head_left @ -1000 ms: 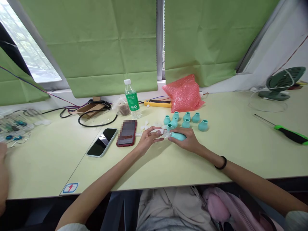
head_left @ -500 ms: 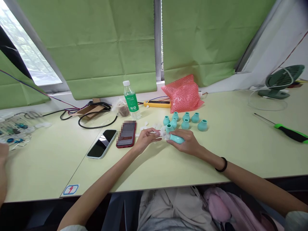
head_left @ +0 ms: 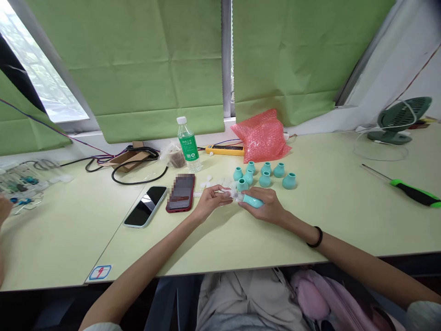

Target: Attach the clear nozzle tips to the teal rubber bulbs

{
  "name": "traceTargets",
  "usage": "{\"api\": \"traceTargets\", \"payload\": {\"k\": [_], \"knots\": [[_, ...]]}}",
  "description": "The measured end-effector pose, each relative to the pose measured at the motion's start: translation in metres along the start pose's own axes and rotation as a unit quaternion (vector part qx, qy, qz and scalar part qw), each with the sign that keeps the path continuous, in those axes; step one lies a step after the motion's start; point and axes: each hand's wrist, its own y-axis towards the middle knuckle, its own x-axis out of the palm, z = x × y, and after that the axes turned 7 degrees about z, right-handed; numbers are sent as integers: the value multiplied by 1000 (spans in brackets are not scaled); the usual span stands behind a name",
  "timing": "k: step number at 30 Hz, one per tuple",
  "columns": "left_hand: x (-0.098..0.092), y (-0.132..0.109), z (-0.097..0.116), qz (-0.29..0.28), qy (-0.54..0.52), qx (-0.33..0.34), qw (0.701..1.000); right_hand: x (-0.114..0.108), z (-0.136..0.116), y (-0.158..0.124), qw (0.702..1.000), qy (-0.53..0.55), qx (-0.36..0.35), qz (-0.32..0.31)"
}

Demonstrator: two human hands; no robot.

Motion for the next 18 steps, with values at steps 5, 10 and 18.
{"api": "traceTargets", "payload": {"k": [5,10,18], "knots": [[1,1,-3,18,-15,3,1000,2,-1,-2,1000,-18,-2,-2],[2,-1,-6,24,-46,5,999,5,-8,1,994,68,86,0],[8,-6,-4,21,-64,38,997,4,-20,6,896,243,362,-86]]}}
